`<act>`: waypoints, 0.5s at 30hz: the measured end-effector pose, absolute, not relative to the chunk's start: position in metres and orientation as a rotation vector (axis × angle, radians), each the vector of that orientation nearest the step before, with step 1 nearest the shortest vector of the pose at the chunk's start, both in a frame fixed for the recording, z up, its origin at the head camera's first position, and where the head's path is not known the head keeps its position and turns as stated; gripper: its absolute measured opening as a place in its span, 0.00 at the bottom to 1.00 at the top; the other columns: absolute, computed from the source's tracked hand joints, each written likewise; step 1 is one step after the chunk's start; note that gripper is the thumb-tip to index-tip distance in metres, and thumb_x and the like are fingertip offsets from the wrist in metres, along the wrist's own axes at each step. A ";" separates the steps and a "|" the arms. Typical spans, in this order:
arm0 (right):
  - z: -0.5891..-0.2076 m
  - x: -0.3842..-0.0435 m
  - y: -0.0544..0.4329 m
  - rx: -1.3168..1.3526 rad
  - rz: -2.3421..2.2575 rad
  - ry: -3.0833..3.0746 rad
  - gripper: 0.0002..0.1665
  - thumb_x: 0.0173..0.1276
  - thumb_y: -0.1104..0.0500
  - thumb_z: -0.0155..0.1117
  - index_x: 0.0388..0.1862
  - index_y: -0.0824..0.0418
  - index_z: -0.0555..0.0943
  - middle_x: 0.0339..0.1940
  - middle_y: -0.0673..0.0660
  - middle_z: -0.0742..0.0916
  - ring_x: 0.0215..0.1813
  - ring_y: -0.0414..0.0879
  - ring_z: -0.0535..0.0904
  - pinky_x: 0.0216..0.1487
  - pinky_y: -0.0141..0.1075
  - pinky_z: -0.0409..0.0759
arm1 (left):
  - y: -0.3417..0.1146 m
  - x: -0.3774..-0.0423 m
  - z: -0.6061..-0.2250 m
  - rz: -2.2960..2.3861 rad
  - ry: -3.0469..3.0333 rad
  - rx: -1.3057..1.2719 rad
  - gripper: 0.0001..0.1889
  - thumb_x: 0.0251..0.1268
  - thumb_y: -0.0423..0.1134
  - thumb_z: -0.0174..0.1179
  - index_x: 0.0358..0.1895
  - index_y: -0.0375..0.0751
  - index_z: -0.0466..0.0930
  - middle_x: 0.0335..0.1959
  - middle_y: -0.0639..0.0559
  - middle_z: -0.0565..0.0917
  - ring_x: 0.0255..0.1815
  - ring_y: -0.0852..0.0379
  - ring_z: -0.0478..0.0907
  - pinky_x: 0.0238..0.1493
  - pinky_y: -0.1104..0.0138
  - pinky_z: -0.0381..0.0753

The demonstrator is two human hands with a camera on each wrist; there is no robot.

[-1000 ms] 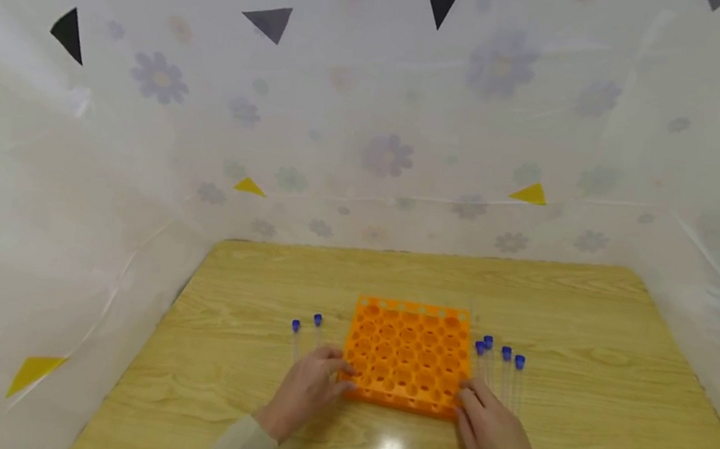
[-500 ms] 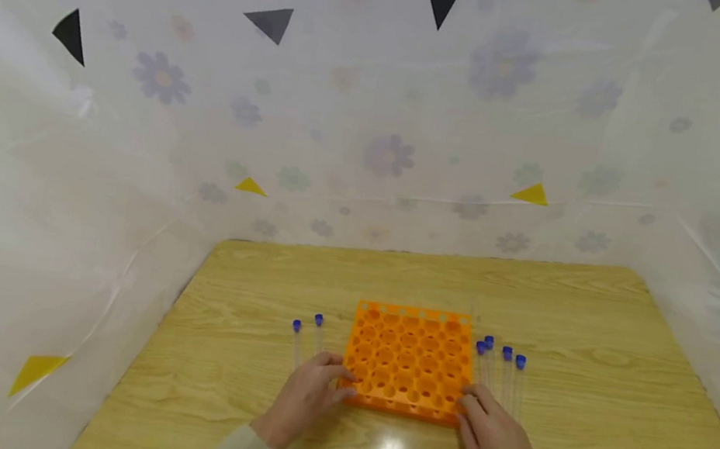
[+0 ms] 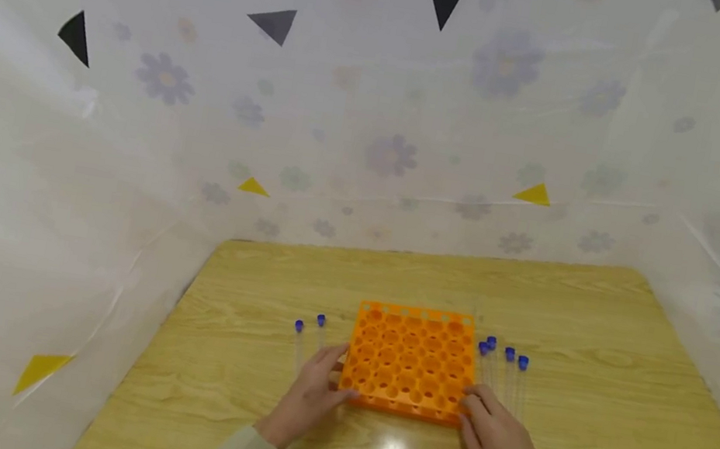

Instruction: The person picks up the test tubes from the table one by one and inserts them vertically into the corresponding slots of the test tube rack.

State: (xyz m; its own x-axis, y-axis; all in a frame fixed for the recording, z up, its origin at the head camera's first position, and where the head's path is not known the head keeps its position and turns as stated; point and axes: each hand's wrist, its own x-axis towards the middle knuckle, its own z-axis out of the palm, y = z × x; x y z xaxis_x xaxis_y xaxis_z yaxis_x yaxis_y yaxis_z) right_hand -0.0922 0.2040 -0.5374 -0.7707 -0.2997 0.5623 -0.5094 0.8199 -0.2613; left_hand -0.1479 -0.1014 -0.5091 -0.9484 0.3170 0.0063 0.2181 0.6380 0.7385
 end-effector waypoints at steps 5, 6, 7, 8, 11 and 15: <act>-0.539 -0.093 0.206 0.627 0.558 -2.447 0.21 0.45 0.70 0.77 0.38 0.57 0.81 0.45 0.52 0.82 0.39 0.44 0.83 0.35 0.30 0.84 | -0.099 -0.151 -0.510 1.037 2.854 0.573 0.39 0.58 0.46 0.70 0.70 0.31 0.67 0.70 0.38 0.72 0.68 0.42 0.72 0.67 0.56 0.76; -0.540 -0.094 0.206 0.629 0.560 -2.441 0.21 0.44 0.70 0.76 0.37 0.57 0.81 0.45 0.52 0.82 0.39 0.44 0.83 0.35 0.30 0.84 | -0.099 -0.151 -0.511 1.016 2.869 0.589 0.39 0.58 0.47 0.69 0.69 0.31 0.68 0.70 0.38 0.72 0.69 0.42 0.72 0.68 0.55 0.75; -0.541 -0.094 0.206 0.631 0.563 -2.439 0.21 0.44 0.70 0.76 0.37 0.58 0.81 0.45 0.52 0.82 0.39 0.44 0.83 0.35 0.29 0.83 | -0.099 -0.151 -0.512 1.002 2.879 0.600 0.39 0.58 0.47 0.69 0.69 0.31 0.68 0.69 0.37 0.72 0.69 0.42 0.72 0.68 0.54 0.74; -0.541 -0.094 0.206 0.631 0.563 -2.436 0.21 0.44 0.70 0.76 0.37 0.58 0.81 0.45 0.52 0.82 0.39 0.44 0.83 0.36 0.28 0.83 | -0.099 -0.150 -0.513 0.997 2.892 0.618 0.39 0.57 0.47 0.69 0.69 0.31 0.68 0.69 0.37 0.73 0.69 0.42 0.72 0.68 0.54 0.74; -0.542 -0.093 0.204 0.615 0.563 -2.440 0.21 0.43 0.70 0.76 0.37 0.58 0.81 0.45 0.52 0.82 0.39 0.44 0.83 0.37 0.27 0.82 | -0.099 -0.149 -0.516 1.000 2.902 0.625 0.39 0.57 0.46 0.70 0.69 0.31 0.68 0.68 0.36 0.73 0.68 0.42 0.73 0.67 0.55 0.75; -0.542 -0.093 0.203 0.591 0.570 -2.447 0.21 0.44 0.70 0.76 0.38 0.57 0.81 0.45 0.51 0.82 0.41 0.43 0.82 0.39 0.29 0.82 | -0.099 -0.148 -0.513 1.003 2.889 0.582 0.39 0.58 0.46 0.69 0.70 0.32 0.67 0.70 0.37 0.72 0.69 0.42 0.72 0.68 0.55 0.74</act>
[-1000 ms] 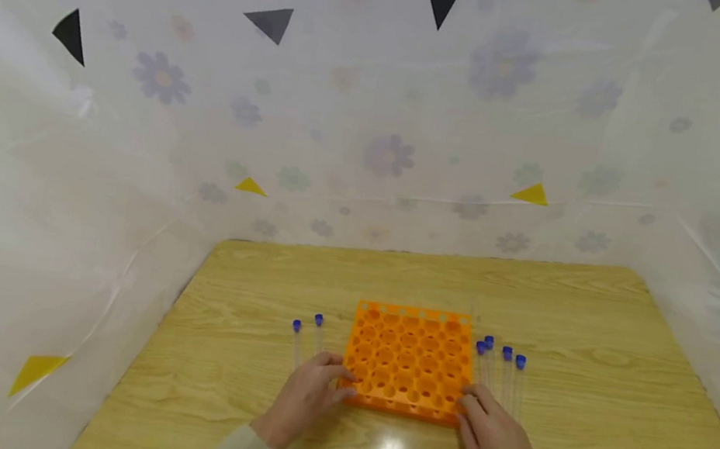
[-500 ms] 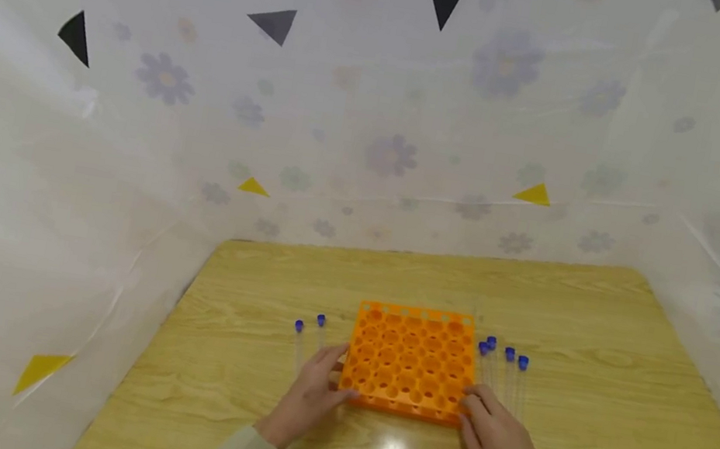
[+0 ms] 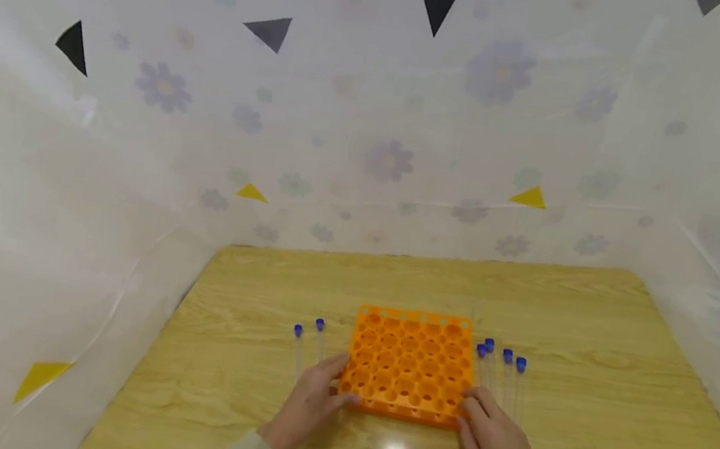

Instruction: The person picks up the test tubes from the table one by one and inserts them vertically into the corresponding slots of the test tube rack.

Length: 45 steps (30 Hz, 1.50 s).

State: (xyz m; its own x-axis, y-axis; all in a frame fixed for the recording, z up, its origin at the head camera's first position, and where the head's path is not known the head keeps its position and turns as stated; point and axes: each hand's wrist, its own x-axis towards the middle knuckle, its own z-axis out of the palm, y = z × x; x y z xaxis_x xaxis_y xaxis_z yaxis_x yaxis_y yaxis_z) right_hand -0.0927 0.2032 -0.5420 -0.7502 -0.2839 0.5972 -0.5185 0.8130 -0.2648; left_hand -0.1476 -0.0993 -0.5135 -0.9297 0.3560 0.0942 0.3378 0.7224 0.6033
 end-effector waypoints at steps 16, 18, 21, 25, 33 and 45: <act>-0.526 -0.089 0.201 0.511 0.622 -2.564 0.12 0.56 0.68 0.70 0.38 0.55 0.83 0.45 0.48 0.83 0.47 0.43 0.82 0.48 0.42 0.85 | -0.101 -0.144 -0.514 1.020 2.884 0.585 0.37 0.58 0.46 0.69 0.68 0.31 0.69 0.68 0.36 0.73 0.68 0.42 0.73 0.68 0.54 0.74; -0.522 -0.091 0.202 0.533 0.618 -2.565 0.12 0.56 0.68 0.70 0.38 0.55 0.83 0.44 0.48 0.83 0.46 0.44 0.81 0.47 0.44 0.85 | -0.101 -0.145 -0.513 1.016 2.900 0.600 0.37 0.58 0.46 0.69 0.68 0.32 0.70 0.67 0.37 0.75 0.67 0.42 0.74 0.67 0.54 0.75; -0.519 -0.097 0.205 0.585 0.612 -2.542 0.12 0.55 0.69 0.71 0.36 0.56 0.83 0.43 0.49 0.83 0.44 0.44 0.80 0.46 0.44 0.84 | -0.101 -0.147 -0.511 1.013 2.911 0.611 0.36 0.58 0.46 0.70 0.67 0.32 0.71 0.66 0.37 0.76 0.67 0.43 0.75 0.67 0.54 0.76; -0.514 -0.102 0.209 0.597 0.648 -2.532 0.12 0.57 0.69 0.70 0.36 0.55 0.83 0.41 0.47 0.84 0.43 0.43 0.79 0.43 0.41 0.84 | -0.102 -0.148 -0.510 1.004 2.899 0.598 0.37 0.58 0.46 0.69 0.68 0.32 0.70 0.67 0.37 0.75 0.67 0.43 0.74 0.67 0.55 0.75; -0.500 -0.111 0.239 0.438 0.780 -2.604 0.07 0.69 0.67 0.62 0.40 0.56 0.82 0.40 0.48 0.84 0.40 0.44 0.81 0.34 0.36 0.82 | -0.100 -0.148 -0.510 1.023 2.887 0.580 0.38 0.58 0.46 0.69 0.69 0.32 0.68 0.69 0.36 0.73 0.69 0.43 0.73 0.68 0.55 0.74; -0.491 -0.117 0.279 0.144 0.870 -2.704 0.08 0.73 0.66 0.57 0.43 0.69 0.81 0.42 0.67 0.85 0.42 0.62 0.82 0.34 0.45 0.85 | -0.101 -0.147 -0.513 1.046 2.889 0.605 0.37 0.59 0.45 0.69 0.69 0.30 0.68 0.69 0.36 0.73 0.69 0.43 0.73 0.69 0.55 0.73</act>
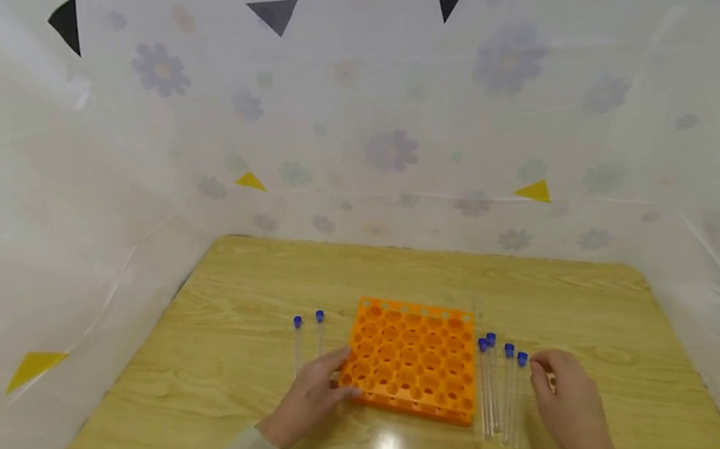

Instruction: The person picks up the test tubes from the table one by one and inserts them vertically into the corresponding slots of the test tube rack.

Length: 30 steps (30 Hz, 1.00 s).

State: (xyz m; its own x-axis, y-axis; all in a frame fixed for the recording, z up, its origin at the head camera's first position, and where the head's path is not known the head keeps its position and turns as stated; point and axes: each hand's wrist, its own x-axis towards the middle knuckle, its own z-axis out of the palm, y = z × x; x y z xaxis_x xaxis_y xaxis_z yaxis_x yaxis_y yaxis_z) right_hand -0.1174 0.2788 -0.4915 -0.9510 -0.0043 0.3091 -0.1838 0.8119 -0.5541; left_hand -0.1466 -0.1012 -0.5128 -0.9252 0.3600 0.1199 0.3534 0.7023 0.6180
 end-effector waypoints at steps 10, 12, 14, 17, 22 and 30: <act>-0.499 -0.120 0.284 0.050 0.890 -2.826 0.10 0.71 0.66 0.57 0.43 0.74 0.79 0.38 0.68 0.85 0.39 0.61 0.82 0.34 0.48 0.84 | -0.101 -0.147 -0.513 1.037 2.886 0.603 0.37 0.60 0.47 0.68 0.69 0.31 0.68 0.69 0.37 0.73 0.69 0.43 0.73 0.69 0.54 0.73; -0.503 -0.122 0.286 0.028 0.899 -2.873 0.12 0.73 0.65 0.56 0.44 0.76 0.78 0.37 0.67 0.85 0.38 0.59 0.82 0.34 0.50 0.83 | -0.101 -0.147 -0.513 1.044 2.880 0.597 0.37 0.60 0.47 0.68 0.69 0.31 0.68 0.69 0.37 0.73 0.69 0.42 0.73 0.69 0.53 0.73; -0.508 -0.124 0.287 0.012 0.894 -2.906 0.13 0.73 0.64 0.55 0.44 0.76 0.78 0.35 0.66 0.85 0.36 0.57 0.81 0.33 0.47 0.83 | -0.101 -0.147 -0.514 1.049 2.877 0.595 0.37 0.60 0.46 0.68 0.69 0.31 0.68 0.69 0.37 0.73 0.69 0.42 0.72 0.69 0.54 0.73; -0.516 -0.127 0.287 -0.005 0.882 -2.920 0.14 0.73 0.64 0.56 0.44 0.78 0.77 0.33 0.65 0.85 0.34 0.55 0.81 0.31 0.44 0.81 | -0.101 -0.147 -0.514 1.061 2.879 0.606 0.37 0.60 0.46 0.68 0.69 0.31 0.68 0.69 0.36 0.73 0.69 0.43 0.73 0.69 0.55 0.73; -0.525 -0.132 0.283 -0.040 0.899 -2.932 0.17 0.72 0.63 0.55 0.45 0.80 0.76 0.33 0.68 0.84 0.35 0.56 0.81 0.33 0.47 0.81 | -0.101 -0.147 -0.514 1.066 2.880 0.603 0.37 0.60 0.46 0.68 0.69 0.31 0.68 0.69 0.36 0.72 0.69 0.43 0.72 0.69 0.55 0.74; -0.531 -0.138 0.279 -0.060 0.869 -2.970 0.21 0.69 0.62 0.56 0.47 0.84 0.73 0.33 0.71 0.83 0.33 0.55 0.79 0.34 0.51 0.81 | -0.101 -0.146 -0.514 1.029 2.894 0.608 0.36 0.60 0.47 0.67 0.69 0.31 0.69 0.66 0.37 0.76 0.66 0.44 0.76 0.65 0.57 0.78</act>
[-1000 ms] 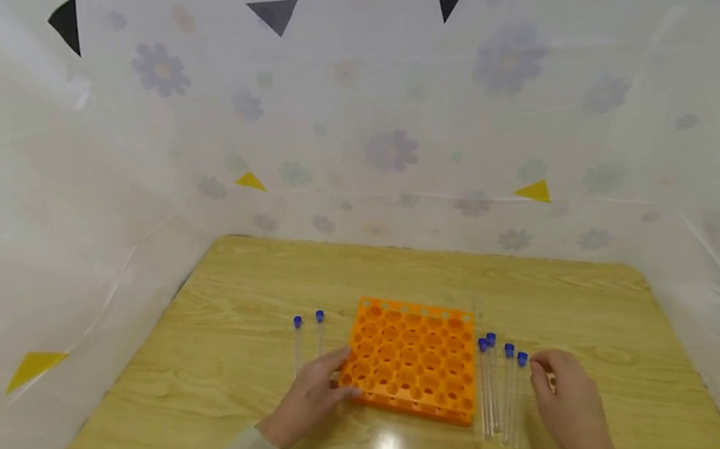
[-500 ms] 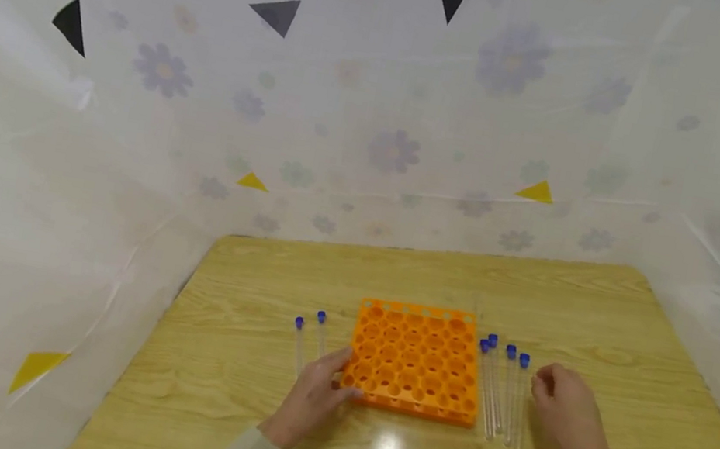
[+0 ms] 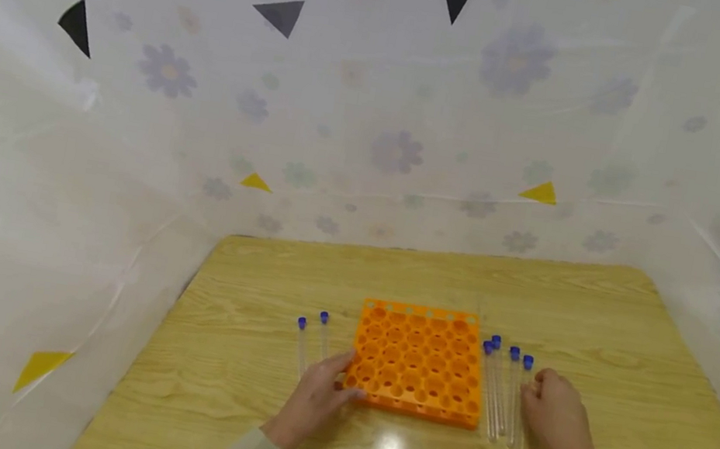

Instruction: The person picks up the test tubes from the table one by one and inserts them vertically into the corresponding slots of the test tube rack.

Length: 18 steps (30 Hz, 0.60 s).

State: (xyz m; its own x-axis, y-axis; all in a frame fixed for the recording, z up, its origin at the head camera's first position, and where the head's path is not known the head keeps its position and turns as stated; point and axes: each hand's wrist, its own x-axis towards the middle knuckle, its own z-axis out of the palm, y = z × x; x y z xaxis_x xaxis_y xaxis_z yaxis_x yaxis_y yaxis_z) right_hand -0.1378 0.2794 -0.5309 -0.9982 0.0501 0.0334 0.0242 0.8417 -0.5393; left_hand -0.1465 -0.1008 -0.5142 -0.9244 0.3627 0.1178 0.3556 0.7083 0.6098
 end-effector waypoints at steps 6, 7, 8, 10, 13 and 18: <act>-0.531 -0.140 0.278 -0.072 0.868 -3.047 0.21 0.70 0.61 0.54 0.44 0.84 0.73 0.32 0.71 0.79 0.32 0.53 0.74 0.31 0.46 0.78 | -0.103 -0.142 -0.515 1.027 2.870 0.594 0.37 0.63 0.48 0.66 0.71 0.32 0.66 0.67 0.36 0.75 0.66 0.43 0.75 0.66 0.55 0.77; -0.531 -0.139 0.278 -0.079 0.873 -3.058 0.19 0.70 0.61 0.54 0.42 0.82 0.73 0.31 0.69 0.79 0.31 0.52 0.73 0.29 0.44 0.76 | -0.103 -0.141 -0.516 1.035 2.861 0.580 0.38 0.63 0.48 0.65 0.71 0.32 0.65 0.67 0.36 0.75 0.67 0.43 0.75 0.66 0.55 0.76; -0.530 -0.140 0.277 -0.078 0.872 -3.061 0.18 0.70 0.61 0.54 0.40 0.80 0.74 0.30 0.68 0.78 0.31 0.52 0.73 0.29 0.43 0.75 | -0.103 -0.140 -0.516 1.040 2.854 0.567 0.38 0.63 0.49 0.65 0.72 0.32 0.64 0.67 0.36 0.74 0.67 0.43 0.74 0.67 0.54 0.76; -0.530 -0.139 0.276 -0.074 0.872 -3.063 0.17 0.69 0.61 0.53 0.39 0.79 0.75 0.30 0.68 0.79 0.32 0.53 0.75 0.29 0.44 0.76 | -0.103 -0.138 -0.515 1.018 2.844 0.530 0.39 0.65 0.50 0.64 0.73 0.34 0.62 0.69 0.37 0.72 0.68 0.43 0.73 0.68 0.53 0.74; -0.529 -0.140 0.276 -0.065 0.855 -3.074 0.17 0.68 0.62 0.53 0.40 0.79 0.76 0.34 0.72 0.81 0.33 0.55 0.77 0.31 0.47 0.79 | -0.102 -0.138 -0.515 0.879 2.874 0.539 0.39 0.69 0.52 0.60 0.75 0.34 0.59 0.73 0.37 0.68 0.71 0.42 0.69 0.70 0.52 0.72; -0.527 -0.144 0.280 -0.078 0.835 -3.127 0.18 0.67 0.62 0.53 0.42 0.80 0.76 0.36 0.74 0.82 0.33 0.54 0.76 0.32 0.47 0.79 | -0.098 -0.137 -0.515 0.478 3.027 0.726 0.40 0.73 0.58 0.52 0.75 0.29 0.58 0.75 0.34 0.63 0.73 0.42 0.67 0.71 0.54 0.71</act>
